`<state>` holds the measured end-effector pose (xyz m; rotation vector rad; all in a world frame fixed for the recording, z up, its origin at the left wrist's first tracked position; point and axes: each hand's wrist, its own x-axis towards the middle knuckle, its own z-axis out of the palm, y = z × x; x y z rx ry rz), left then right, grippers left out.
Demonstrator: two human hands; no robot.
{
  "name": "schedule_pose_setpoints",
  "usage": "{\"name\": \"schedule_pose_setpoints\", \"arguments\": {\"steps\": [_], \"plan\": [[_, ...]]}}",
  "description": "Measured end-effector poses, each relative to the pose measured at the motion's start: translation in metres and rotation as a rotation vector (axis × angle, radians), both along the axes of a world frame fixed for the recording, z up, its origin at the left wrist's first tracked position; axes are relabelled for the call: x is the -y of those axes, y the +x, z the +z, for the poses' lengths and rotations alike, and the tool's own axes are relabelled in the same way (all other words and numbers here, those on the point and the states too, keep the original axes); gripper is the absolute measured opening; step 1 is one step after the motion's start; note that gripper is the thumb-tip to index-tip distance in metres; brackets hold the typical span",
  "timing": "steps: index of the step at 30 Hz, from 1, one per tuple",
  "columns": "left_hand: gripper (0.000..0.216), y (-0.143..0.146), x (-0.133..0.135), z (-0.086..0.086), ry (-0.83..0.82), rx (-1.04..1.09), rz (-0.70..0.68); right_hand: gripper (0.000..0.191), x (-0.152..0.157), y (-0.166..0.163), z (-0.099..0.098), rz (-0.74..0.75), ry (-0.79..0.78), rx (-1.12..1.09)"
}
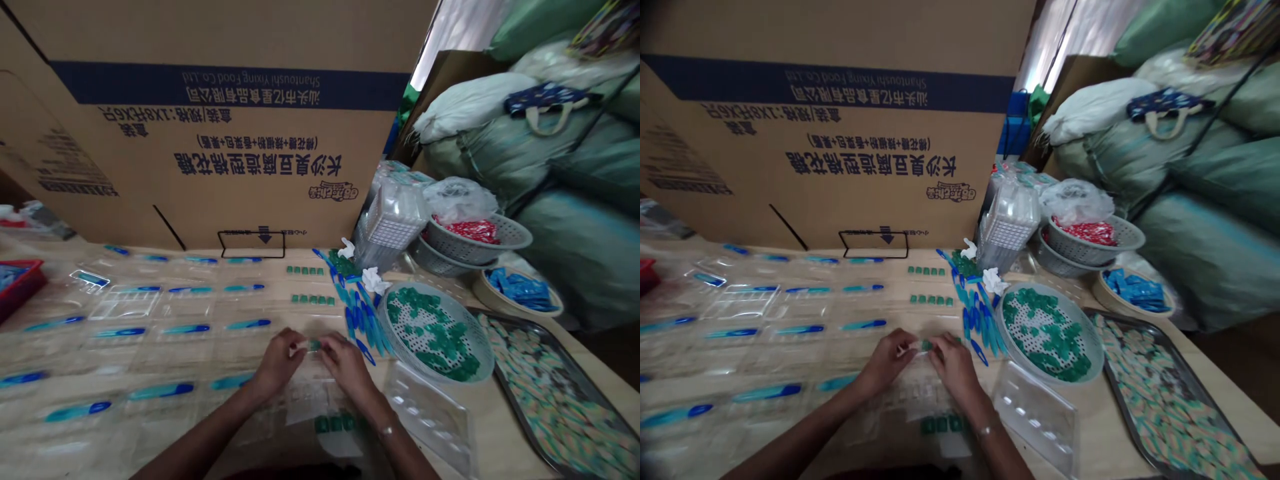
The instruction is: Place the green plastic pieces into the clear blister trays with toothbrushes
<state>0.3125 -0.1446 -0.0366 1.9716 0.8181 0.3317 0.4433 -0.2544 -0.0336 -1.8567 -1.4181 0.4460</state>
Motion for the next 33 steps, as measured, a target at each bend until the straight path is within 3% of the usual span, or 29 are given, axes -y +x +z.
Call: {"name": "schedule_pose_setpoints", "arguments": {"steps": [2,5,10,12,14,17,19,23,28,33], "plan": [[0.017,0.004,-0.014,-0.003,0.224,-0.121,-0.052,0.02,-0.016,0.009,0.006,0.084,-0.124,0.263],[0.022,0.006,-0.027,-0.005,0.254,-0.161,-0.124,0.017,-0.034,0.008,0.01,0.143,-0.242,0.491],[0.018,0.011,-0.028,-0.004,0.311,-0.107,-0.217,0.011,-0.034,0.0,0.009,0.164,-0.179,0.444],[0.017,0.015,-0.028,-0.005,0.343,-0.094,-0.296,0.014,-0.019,0.016,0.011,0.084,-0.102,0.351],[0.016,0.019,-0.03,-0.007,0.357,-0.113,-0.367,0.017,0.007,0.049,0.016,-0.124,-0.077,0.309],[0.016,0.021,-0.037,-0.008,0.337,-0.121,-0.438,0.019,0.05,0.116,0.024,-0.518,-0.252,0.431],[0.016,0.02,-0.042,-0.007,0.308,-0.089,-0.497,0.021,0.069,0.155,0.026,-0.656,-0.417,0.484],[0.018,0.016,-0.048,-0.006,0.248,0.01,-0.537,0.022,0.069,0.194,0.015,-0.688,-0.492,0.476],[0.014,0.015,-0.048,-0.01,0.279,0.017,-0.487,0.023,0.048,0.197,-0.005,-0.652,-0.509,0.449],[0.008,0.017,-0.049,-0.014,0.304,0.022,-0.496,0.024,0.059,0.199,-0.007,-0.64,-0.571,0.445]]}}
